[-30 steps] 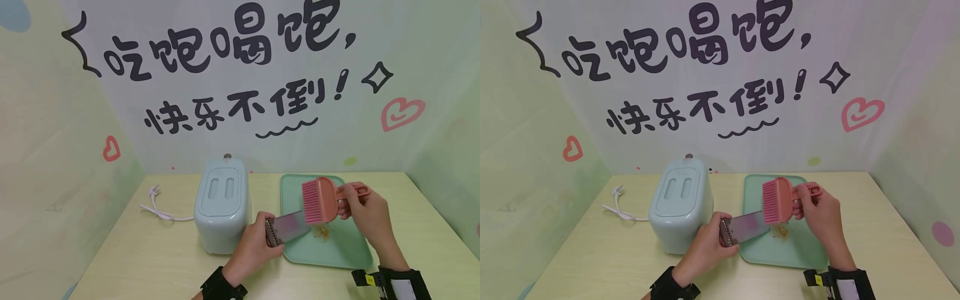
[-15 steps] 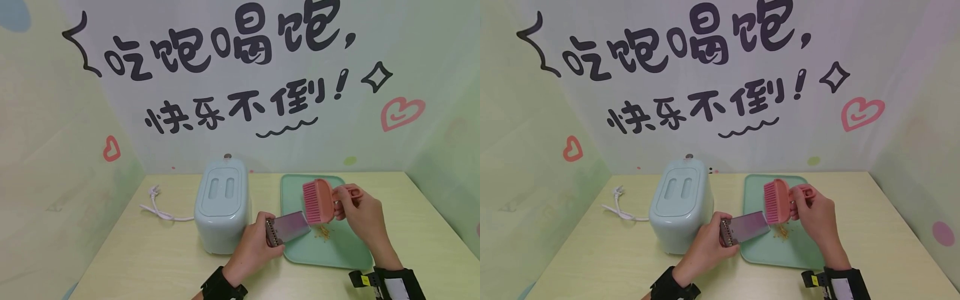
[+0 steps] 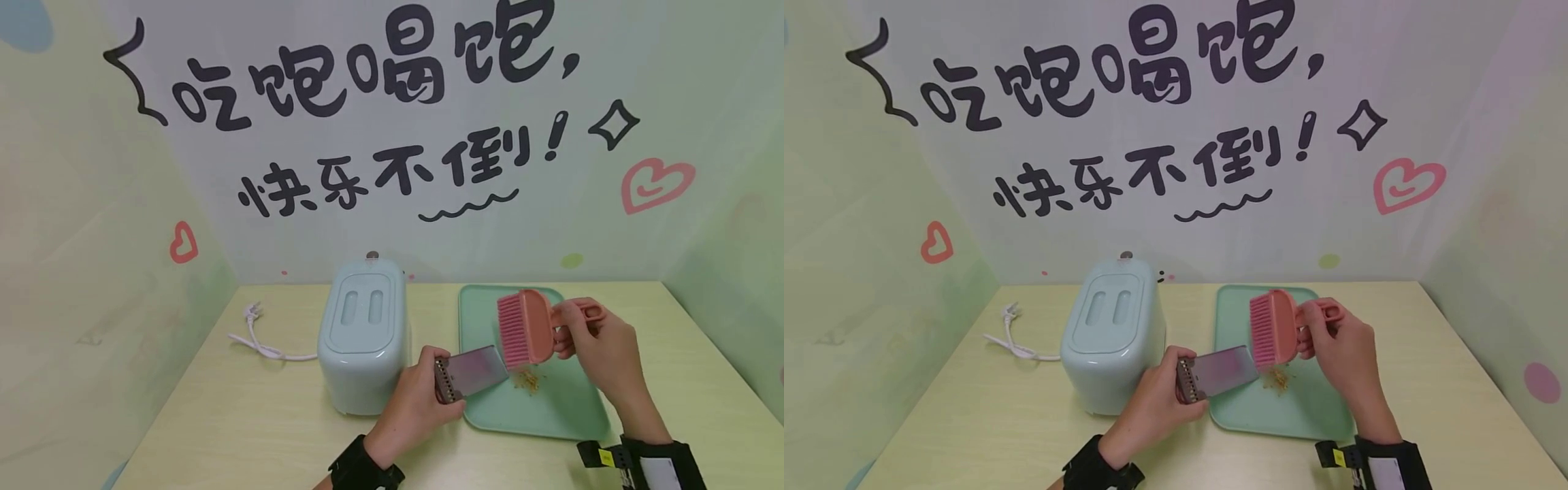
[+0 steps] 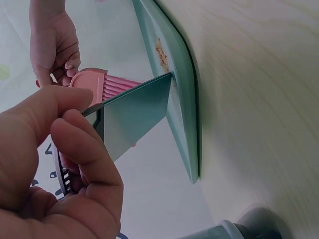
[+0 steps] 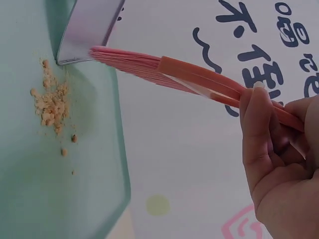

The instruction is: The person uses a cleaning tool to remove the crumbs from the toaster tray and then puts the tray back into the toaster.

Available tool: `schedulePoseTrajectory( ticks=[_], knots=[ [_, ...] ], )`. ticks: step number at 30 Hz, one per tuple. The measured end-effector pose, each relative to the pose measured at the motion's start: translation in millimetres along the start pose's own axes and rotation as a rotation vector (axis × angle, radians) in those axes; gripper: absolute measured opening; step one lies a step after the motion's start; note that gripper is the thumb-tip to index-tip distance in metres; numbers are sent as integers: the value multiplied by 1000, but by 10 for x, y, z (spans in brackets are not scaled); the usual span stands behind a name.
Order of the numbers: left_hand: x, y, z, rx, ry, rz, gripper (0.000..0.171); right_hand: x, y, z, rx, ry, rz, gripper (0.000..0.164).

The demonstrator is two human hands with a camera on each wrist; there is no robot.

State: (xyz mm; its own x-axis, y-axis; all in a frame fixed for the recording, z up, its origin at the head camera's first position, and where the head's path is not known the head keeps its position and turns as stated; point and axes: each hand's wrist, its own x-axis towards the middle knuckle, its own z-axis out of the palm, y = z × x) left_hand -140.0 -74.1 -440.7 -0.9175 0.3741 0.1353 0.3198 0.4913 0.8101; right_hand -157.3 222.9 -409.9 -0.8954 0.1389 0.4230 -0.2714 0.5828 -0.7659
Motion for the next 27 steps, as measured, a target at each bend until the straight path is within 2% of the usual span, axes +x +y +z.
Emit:
schedulePoseTrajectory(
  ticks=[4, 9, 16, 19, 24, 27],
  knots=[
    [-41, 17, -17, 11, -4, 5, 67, -35, -17, 54, 27, -1, -1, 34],
    [-85, 29, -29, 31, -1, 17, 67, -110, -39, 105, -49, -60, -11, 32],
    [-70, 19, -29, 40, 3, 32, 67, -120, -83, 25, -72, -138, 8, 32],
    [-47, 11, -28, 35, 1, 34, 67, -89, -90, -5, -37, -114, 18, 34],
    [-9, 1, -30, 22, -5, 30, 66, -31, -61, 14, 21, -18, 9, 32],
    [18, -2, -33, 22, -2, 28, 66, 4, -26, 65, 23, -21, -1, 31]
  ],
)
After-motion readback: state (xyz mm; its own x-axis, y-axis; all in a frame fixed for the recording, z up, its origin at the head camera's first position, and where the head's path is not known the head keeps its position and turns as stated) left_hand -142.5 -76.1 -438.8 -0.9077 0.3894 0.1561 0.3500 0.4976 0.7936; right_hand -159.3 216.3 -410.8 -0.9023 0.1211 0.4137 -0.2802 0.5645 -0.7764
